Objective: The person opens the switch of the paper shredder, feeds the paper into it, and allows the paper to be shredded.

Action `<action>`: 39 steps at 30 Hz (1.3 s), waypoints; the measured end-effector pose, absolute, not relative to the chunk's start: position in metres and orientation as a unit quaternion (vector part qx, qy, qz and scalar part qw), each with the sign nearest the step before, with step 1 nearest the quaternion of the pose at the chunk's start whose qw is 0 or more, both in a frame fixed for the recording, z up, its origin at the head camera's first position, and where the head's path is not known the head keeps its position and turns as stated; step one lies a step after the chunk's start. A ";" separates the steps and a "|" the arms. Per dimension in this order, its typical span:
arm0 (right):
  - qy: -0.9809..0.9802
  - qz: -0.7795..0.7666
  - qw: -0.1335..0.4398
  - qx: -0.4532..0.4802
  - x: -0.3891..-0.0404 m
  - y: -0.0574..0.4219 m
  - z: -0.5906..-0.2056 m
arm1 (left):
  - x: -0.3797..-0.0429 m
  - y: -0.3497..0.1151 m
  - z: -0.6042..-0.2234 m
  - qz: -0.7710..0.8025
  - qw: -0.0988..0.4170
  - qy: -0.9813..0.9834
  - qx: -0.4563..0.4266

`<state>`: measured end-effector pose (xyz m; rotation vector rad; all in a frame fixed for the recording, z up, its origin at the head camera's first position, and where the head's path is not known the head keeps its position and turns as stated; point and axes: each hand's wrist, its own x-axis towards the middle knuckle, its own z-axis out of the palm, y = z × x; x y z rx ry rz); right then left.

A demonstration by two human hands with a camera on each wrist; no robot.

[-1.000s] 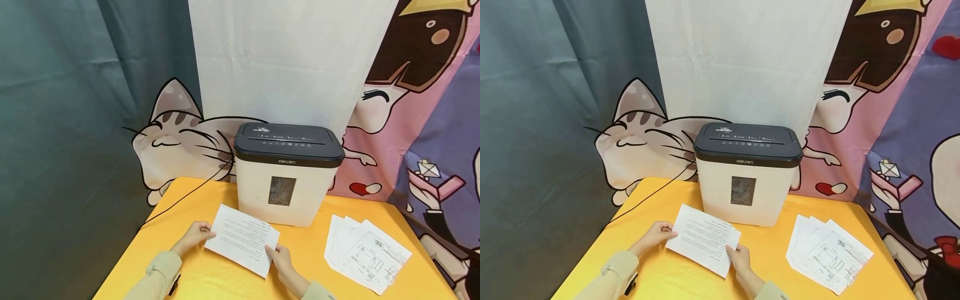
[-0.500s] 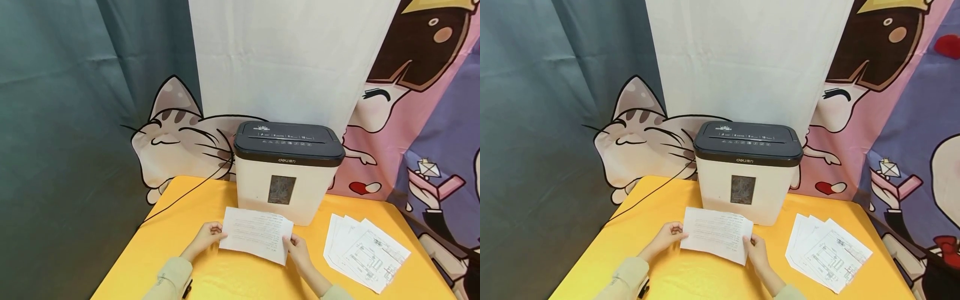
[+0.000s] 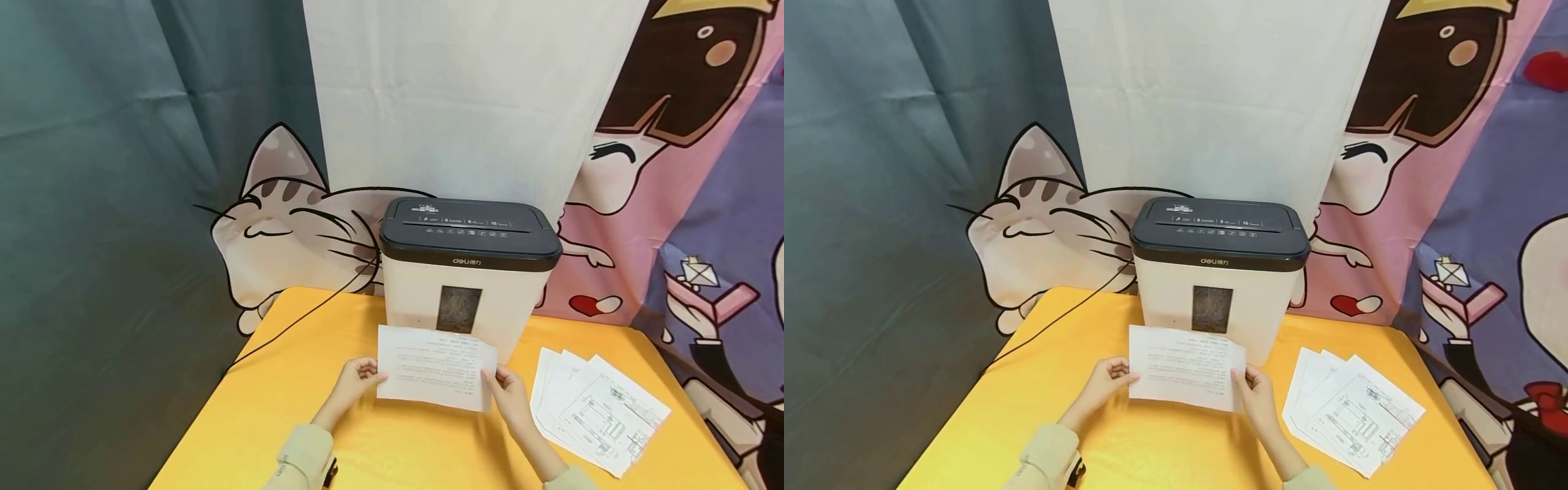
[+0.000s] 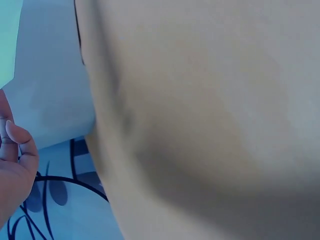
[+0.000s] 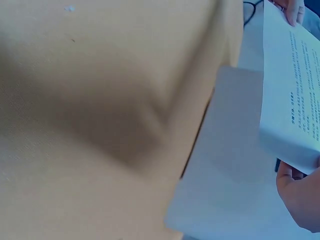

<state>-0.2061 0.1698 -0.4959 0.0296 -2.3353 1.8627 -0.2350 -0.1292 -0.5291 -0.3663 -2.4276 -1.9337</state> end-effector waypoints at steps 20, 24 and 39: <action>-0.742 0.650 0.165 0.013 -0.204 0.183 -0.474 | -0.223 -0.109 -0.475 -0.572 0.107 -0.806 -0.111; -0.758 0.625 0.185 0.023 -0.205 0.184 -0.463 | -0.223 -0.110 -0.469 -0.572 0.143 -0.800 -0.112; -0.791 0.548 0.247 0.112 -0.197 0.199 -0.412 | -0.210 -0.121 -0.430 -0.530 0.166 -0.814 -0.170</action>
